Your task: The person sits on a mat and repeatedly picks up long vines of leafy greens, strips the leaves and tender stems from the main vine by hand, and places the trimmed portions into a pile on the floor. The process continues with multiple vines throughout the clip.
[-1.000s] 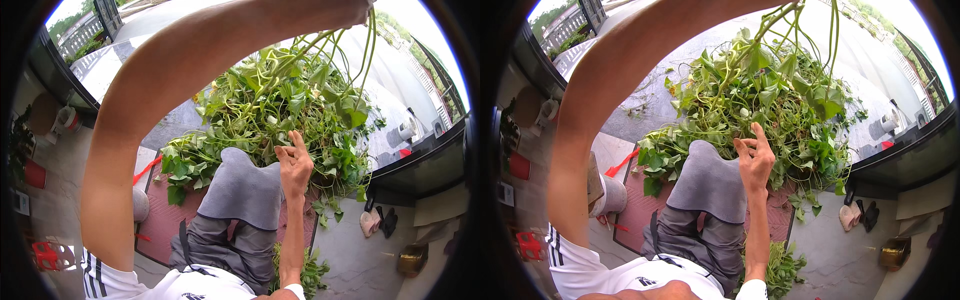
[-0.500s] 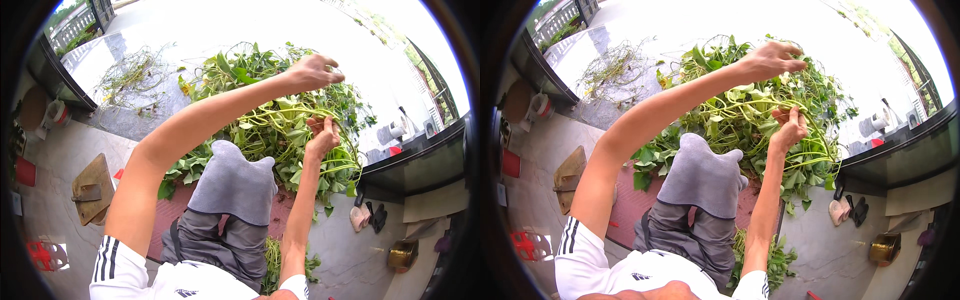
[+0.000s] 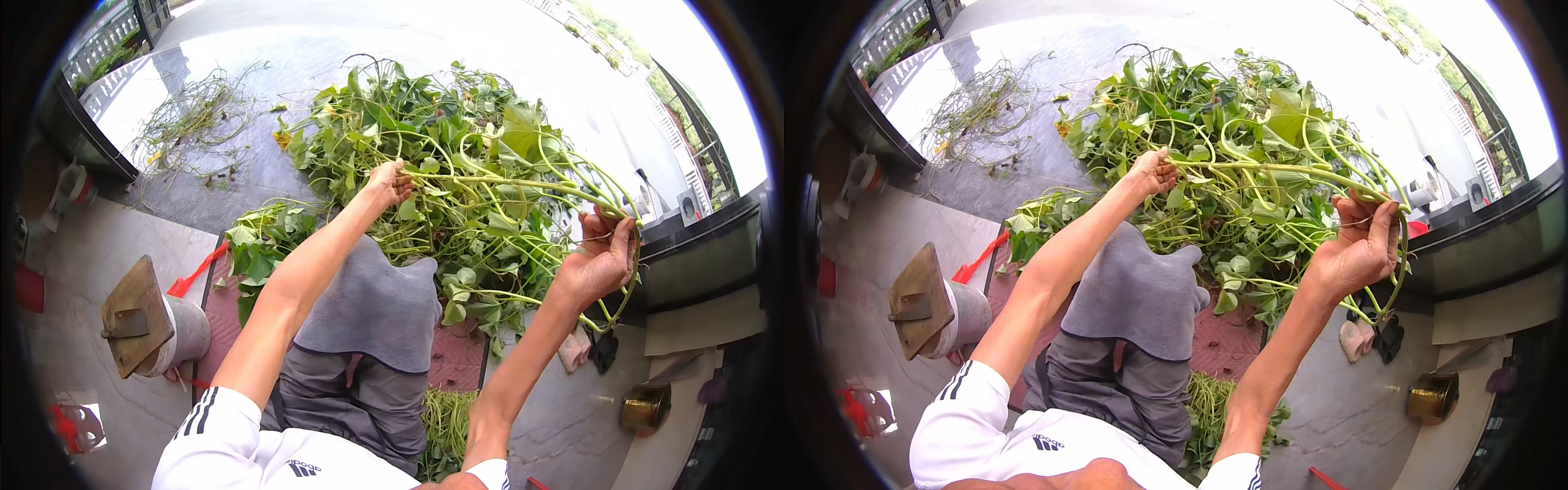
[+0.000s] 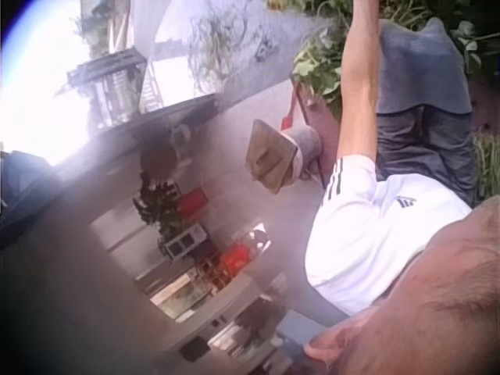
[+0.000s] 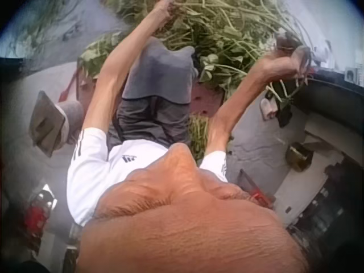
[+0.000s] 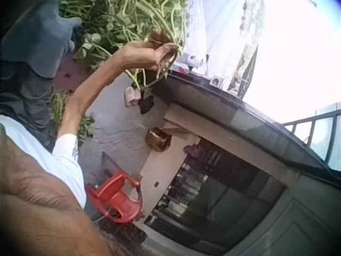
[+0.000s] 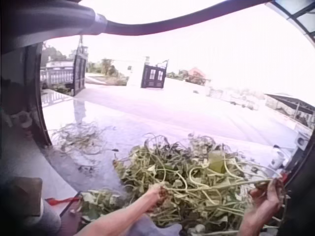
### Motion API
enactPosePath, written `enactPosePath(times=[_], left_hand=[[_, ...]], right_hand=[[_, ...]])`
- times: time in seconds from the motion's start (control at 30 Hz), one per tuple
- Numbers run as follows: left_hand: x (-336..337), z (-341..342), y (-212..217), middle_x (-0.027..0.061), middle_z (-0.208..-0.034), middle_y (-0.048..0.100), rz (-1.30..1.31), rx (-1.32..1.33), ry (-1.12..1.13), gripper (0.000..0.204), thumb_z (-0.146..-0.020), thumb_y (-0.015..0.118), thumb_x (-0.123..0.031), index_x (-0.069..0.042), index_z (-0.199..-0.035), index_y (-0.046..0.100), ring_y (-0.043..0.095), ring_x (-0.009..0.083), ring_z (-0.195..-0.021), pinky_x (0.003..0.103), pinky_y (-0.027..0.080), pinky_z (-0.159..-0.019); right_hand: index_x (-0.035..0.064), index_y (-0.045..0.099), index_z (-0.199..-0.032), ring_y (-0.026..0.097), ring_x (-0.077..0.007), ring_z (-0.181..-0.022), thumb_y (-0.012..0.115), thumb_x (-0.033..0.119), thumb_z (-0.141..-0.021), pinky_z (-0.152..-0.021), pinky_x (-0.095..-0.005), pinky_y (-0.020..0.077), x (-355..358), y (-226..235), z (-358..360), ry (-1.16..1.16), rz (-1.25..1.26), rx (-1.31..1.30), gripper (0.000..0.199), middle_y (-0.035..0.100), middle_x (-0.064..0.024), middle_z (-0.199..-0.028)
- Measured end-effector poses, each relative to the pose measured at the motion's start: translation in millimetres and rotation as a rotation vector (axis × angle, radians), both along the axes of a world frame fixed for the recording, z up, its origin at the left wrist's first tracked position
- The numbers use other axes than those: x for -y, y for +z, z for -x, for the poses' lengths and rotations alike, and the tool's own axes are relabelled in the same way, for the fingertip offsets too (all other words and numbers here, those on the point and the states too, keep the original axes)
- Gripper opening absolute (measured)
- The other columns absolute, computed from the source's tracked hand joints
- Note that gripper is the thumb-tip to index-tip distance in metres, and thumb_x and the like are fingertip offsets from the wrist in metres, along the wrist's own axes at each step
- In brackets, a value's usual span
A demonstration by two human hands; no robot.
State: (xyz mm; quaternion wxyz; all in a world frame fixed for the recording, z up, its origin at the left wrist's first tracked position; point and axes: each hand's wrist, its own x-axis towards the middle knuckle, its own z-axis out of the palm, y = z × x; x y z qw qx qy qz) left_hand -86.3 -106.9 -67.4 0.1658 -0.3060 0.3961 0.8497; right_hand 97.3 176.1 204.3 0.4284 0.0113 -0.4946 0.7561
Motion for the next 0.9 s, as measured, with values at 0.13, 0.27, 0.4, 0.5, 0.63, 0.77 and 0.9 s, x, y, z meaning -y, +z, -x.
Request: enactPosePath(times=[0.13,0.27,0.4,0.5,0.63,0.77,0.9], left_hand=[[18.3,38.0,100.8,0.0092,-0.072,0.067,0.016,-0.107,0.267,0.024,-0.107,0.052,-0.025,-0.008,-0.094,0.063,0.065,0.0229,-0.063,0.042,0.054,-0.06],[-2.5,69.9,330.1,0.0117,-0.082,0.064,-0.098,-0.555,0.403,0.02,-0.108,0.051,-0.015,0.001,-0.099,0.059,0.064,0.019,-0.064,0.032,0.059,-0.057],[33.7,44.6,451.0,0.0089,-0.074,0.063,0.227,-1.182,0.239,0.019,-0.104,0.056,-0.017,-0.004,-0.093,0.063,0.066,0.0256,-0.063,0.044,0.062,-0.061],[20.7,45.6,377.0,0.0084,-0.076,0.065,0.236,-0.787,0.245,0.026,-0.108,0.056,-0.022,0.0,-0.101,0.066,0.064,0.0194,-0.059,0.035,0.061,-0.06],[49.4,3.6,291.8,0.0021,-0.074,0.067,0.517,-0.791,-0.023,0.028,-0.11,0.056,-0.03,-0.006,-0.099,0.064,0.066,0.0138,-0.06,0.034,0.063,-0.064],[17.1,-25.9,260.3,0.0028,-0.075,0.068,0.515,-0.831,-0.049,0.031,-0.11,0.056,-0.031,-0.004,-0.099,0.065,0.066,0.0139,-0.063,0.031,0.061,-0.064],[-59.8,-57.1,231.6,0.0029,-0.07,0.064,0.598,-0.917,0.0,0.031,-0.11,0.056,-0.029,-0.004,-0.094,0.064,0.062,0.0123,-0.06,0.03,0.054,-0.057]], right_hand=[[-0.0047,0.066,-0.109,0.072,-0.0206,-0.067,0.058,0.02,-0.108,-0.072,-0.0363,0.0644,-51.6,-21.1,-1.0,0.012,0.15,0.059,0.026,0.076,-0.0193,-0.094],[-0.0028,0.065,-0.11,0.072,-0.0213,-0.071,0.055,0.021,-0.11,-0.077,-0.0386,0.0648,-115.0,-50.2,-0.2,0.195,0.383,0.0,0.026,0.076,-0.0189,-0.1],[0.0002,0.062,-0.104,0.066,-0.0211,-0.065,0.052,0.022,-0.111,-0.082,-0.0421,0.0647,-81.2,-75.5,42.2,0.388,0.662,-0.002,0.025,0.074,-0.015,-0.094],[0.0027,0.059,-0.098,0.058,-0.0186,-0.059,0.052,0.021,-0.111,-0.08,-0.0414,0.0644,-81.6,-123.5,47.5,0.32,0.763,0.075,0.024,0.066,-0.0084,-0.081],[0.0041,0.061,-0.098,0.058,-0.0197,-0.059,0.056,0.023,-0.109,-0.079,-0.0425,0.0646,-70.8,-200.7,32.0,0.248,0.814,0.351,0.023,0.066,-0.0073,-0.08],[0.0008,0.062,-0.107,0.07,-0.0255,-0.065,0.054,0.032,-0.11,-0.07,-0.0456,0.0649,-58.9,-269.1,-8.8,0.404,0.53,0.817,0.032,0.074,-0.0168,-0.091],[-0.0097,0.069,-0.093,0.072,-0.0295,-0.053,0.06,0.042,-0.105,-0.047,-0.0373,0.0566,-97.9,-287.1,-47.2,0.283,-0.542,1.292,0.054,0.073,-0.0225,-0.073]])
